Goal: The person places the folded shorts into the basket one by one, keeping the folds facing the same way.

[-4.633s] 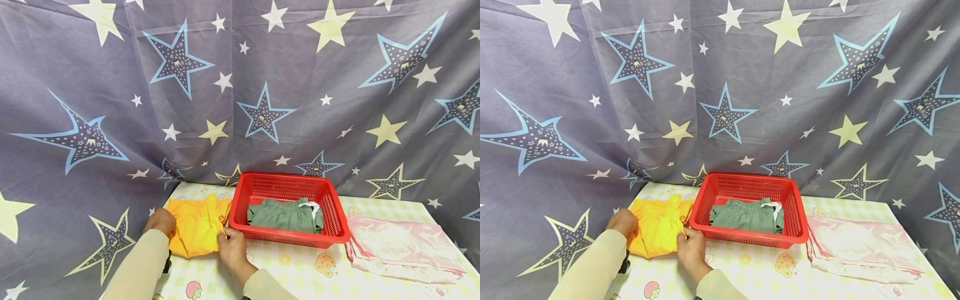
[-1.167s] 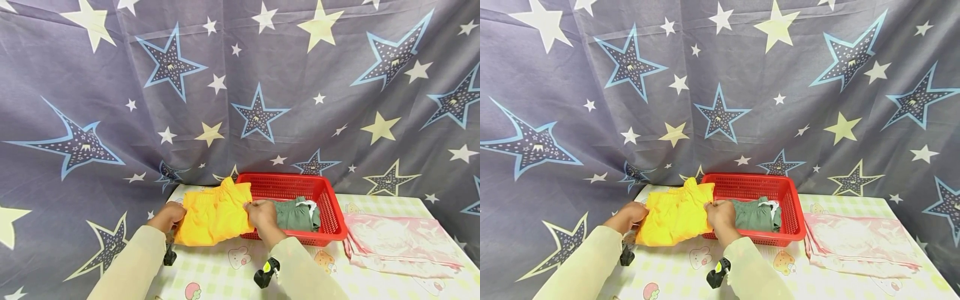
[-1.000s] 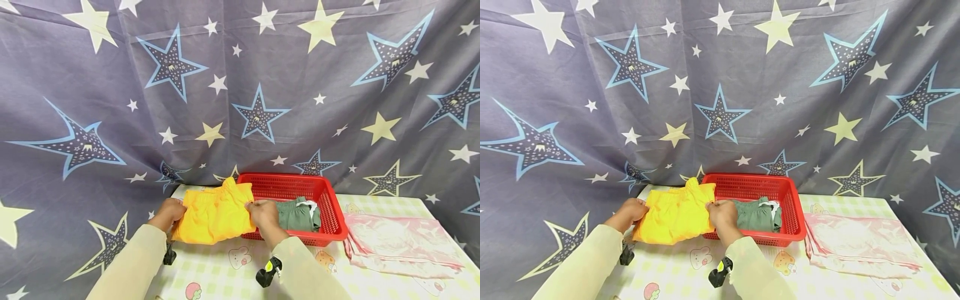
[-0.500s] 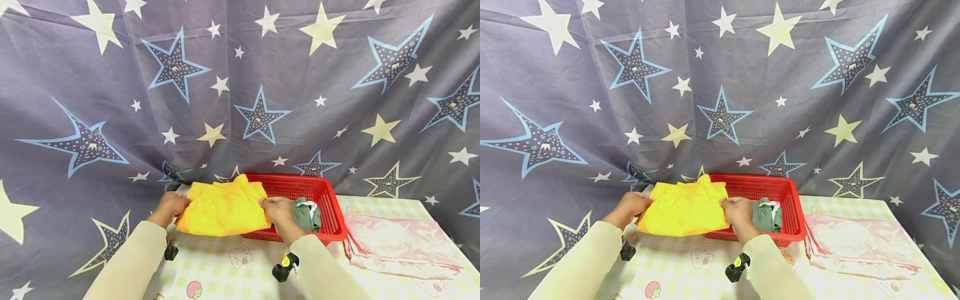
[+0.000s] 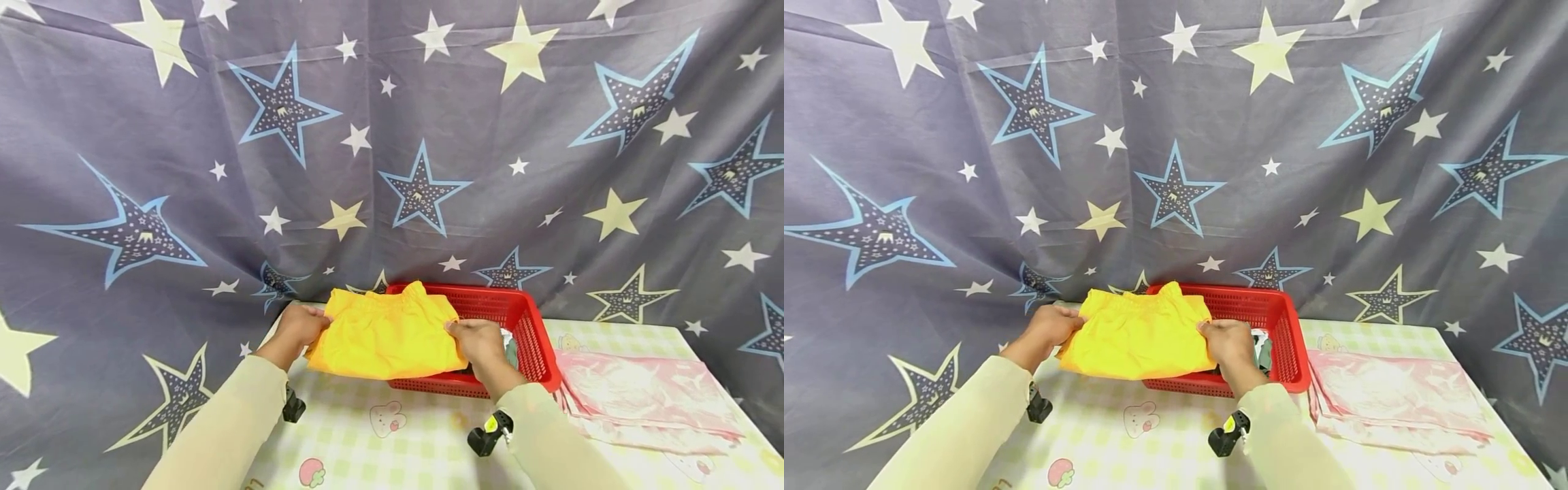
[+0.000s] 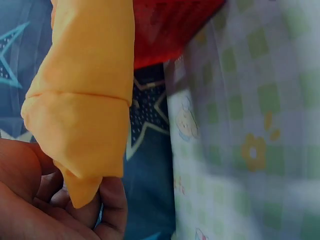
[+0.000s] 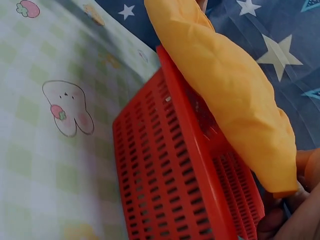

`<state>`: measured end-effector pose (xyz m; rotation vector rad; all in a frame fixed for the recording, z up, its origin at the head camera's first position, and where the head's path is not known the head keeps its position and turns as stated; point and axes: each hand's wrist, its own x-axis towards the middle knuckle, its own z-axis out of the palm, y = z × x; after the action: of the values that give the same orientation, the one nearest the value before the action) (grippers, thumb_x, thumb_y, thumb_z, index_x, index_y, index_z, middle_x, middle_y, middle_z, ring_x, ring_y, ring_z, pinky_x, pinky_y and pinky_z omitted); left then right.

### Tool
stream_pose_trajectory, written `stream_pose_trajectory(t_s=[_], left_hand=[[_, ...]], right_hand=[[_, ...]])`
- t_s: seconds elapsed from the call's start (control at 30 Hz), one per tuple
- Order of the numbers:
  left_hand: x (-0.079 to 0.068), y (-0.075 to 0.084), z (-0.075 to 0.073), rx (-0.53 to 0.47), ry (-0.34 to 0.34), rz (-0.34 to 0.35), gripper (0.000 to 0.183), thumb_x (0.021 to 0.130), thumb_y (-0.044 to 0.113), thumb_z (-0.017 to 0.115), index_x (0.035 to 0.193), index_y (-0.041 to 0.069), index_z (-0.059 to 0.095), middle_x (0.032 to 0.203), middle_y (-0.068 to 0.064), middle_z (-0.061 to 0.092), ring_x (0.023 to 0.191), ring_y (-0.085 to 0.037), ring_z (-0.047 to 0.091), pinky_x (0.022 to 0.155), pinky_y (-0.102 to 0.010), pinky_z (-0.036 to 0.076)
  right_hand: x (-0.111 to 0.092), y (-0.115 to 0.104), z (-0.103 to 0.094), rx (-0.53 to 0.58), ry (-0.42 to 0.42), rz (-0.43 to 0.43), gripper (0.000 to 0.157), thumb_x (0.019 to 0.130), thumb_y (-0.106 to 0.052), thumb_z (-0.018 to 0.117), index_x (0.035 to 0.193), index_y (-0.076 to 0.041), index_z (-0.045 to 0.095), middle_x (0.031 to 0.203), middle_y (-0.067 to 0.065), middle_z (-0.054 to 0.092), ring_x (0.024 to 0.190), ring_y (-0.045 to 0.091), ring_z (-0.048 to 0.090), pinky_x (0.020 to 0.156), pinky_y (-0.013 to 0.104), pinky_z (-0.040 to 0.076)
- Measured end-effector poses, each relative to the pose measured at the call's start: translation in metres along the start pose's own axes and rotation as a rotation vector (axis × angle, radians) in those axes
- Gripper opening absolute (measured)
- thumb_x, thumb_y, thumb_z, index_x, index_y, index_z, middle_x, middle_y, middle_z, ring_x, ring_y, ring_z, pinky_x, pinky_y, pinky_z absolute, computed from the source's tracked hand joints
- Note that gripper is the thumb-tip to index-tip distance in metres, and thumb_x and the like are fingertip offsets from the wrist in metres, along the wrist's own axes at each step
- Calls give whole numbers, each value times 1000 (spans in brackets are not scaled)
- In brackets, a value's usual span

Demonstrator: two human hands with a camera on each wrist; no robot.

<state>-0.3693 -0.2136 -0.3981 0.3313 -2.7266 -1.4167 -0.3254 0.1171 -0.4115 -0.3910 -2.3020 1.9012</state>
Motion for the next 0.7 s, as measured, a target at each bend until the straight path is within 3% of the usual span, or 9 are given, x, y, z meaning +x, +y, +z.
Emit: stream_pose_trajectory(t_s=[0.2, 0.5, 0.7], left_hand=[[-3, 16, 14, -10, 0, 22, 28, 93, 15, 74, 114, -3, 74, 120, -20, 66, 105, -33, 61, 85, -39, 53], [-8, 37, 37, -83, -12, 0, 22, 93, 14, 76, 107, -2, 73, 106, -15, 68, 89, -27, 65, 72, -33, 55], [-11, 48, 51, -95, -23, -3, 19, 92, 13, 77, 104, -1, 73, 100, -14, 69, 83, -25, 66, 66, -32, 57]], right_hand=[[4, 0, -21, -22, 32, 13, 27, 89, -18, 79, 108, 1, 78, 91, 8, 74, 74, 19, 65, 62, 29, 55], [7, 2, -49, -13, 24, 26, 33, 93, -16, 75, 117, 6, 72, 102, 15, 73, 77, 22, 66, 67, 33, 59], [9, 3, -67, -77, 32, 59, 39, 94, -24, 74, 123, 2, 72, 112, 16, 72, 85, 24, 67, 67, 37, 59]])
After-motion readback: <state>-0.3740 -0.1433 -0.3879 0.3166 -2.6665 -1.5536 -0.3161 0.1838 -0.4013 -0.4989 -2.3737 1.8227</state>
